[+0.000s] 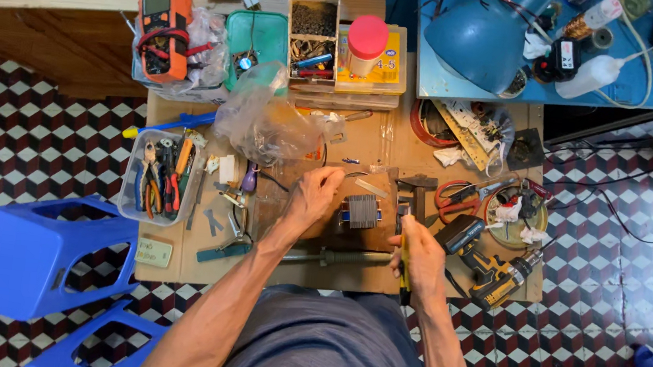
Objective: The person uses a yellow utility knife to scrape and clean the surface of a small stacked metal component held in the left hand. The person then sets the knife down and briefly handles a small cylindrical object from a nearby shelf.
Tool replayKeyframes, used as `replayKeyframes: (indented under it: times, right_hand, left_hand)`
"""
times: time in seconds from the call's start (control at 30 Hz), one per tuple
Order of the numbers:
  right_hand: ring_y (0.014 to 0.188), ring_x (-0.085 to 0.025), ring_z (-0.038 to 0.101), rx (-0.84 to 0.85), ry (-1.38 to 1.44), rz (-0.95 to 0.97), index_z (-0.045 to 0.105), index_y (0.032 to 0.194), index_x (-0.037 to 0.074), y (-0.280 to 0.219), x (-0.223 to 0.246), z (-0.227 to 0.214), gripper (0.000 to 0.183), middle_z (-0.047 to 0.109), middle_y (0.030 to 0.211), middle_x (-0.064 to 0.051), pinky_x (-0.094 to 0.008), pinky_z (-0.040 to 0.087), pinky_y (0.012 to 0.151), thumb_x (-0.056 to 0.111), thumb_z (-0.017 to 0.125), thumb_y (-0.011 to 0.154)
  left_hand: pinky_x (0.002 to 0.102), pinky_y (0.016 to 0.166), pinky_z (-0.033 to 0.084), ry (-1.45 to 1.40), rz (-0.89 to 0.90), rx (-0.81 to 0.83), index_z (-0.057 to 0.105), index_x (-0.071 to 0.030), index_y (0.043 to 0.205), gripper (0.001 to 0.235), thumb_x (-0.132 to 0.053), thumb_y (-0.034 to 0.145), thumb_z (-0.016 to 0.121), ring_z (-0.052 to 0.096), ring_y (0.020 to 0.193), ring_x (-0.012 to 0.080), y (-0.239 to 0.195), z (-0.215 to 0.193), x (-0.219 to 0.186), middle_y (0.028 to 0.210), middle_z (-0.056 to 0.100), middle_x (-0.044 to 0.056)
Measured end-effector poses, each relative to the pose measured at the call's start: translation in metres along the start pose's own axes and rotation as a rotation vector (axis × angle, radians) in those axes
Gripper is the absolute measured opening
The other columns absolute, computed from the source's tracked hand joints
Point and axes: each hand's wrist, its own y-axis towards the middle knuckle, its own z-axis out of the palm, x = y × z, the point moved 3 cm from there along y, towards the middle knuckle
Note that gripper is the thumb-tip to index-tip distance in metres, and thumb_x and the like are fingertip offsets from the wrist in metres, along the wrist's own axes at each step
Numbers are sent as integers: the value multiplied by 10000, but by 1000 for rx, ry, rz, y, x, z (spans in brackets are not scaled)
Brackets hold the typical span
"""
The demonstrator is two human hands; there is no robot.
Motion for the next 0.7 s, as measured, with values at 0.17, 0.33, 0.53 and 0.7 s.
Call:
replayKeyframes:
  times: [0.17,0.33,0.53,0.7]
  right_hand:
    - [581,-160,580,2,-229,-40,646,1274,19,53,-26,-58,464,693,850,-124,-317,478,484,367,553,982]
    - [876,-407,666,-45,-810,-555,657,1273,8,118,-24,-78,466,699,970,-241,-483,531,738,345,660,952]
    - [1090,-458,642,-86,-1206,-705,631,1343,30,124,16,-73,550,669,1198,-266,-522,504,930,340,710,896]
    - [1058,-334,671,70,-710,-634,619,1356,26,68,45,-42,493,658,1239,-214,-419,528,911,315,670,960]
  left_hand:
    - [373,866,593,-147,18,-110,680,-84,1270,396,-282,935,604,730,1032,264,-36,-2,9,1180,728,135]
    - [409,1068,480,-70,83,60,485,-112,1469,727,-250,801,735,577,1294,324,-62,-3,-15,1403,577,173]
    - [438,1107,429,118,98,118,427,-111,1479,880,-270,698,800,538,1292,378,-68,3,-42,1372,571,194]
    - [397,1061,507,29,116,104,503,-109,1381,747,-241,704,790,621,1231,318,-60,6,-36,1304,630,161]
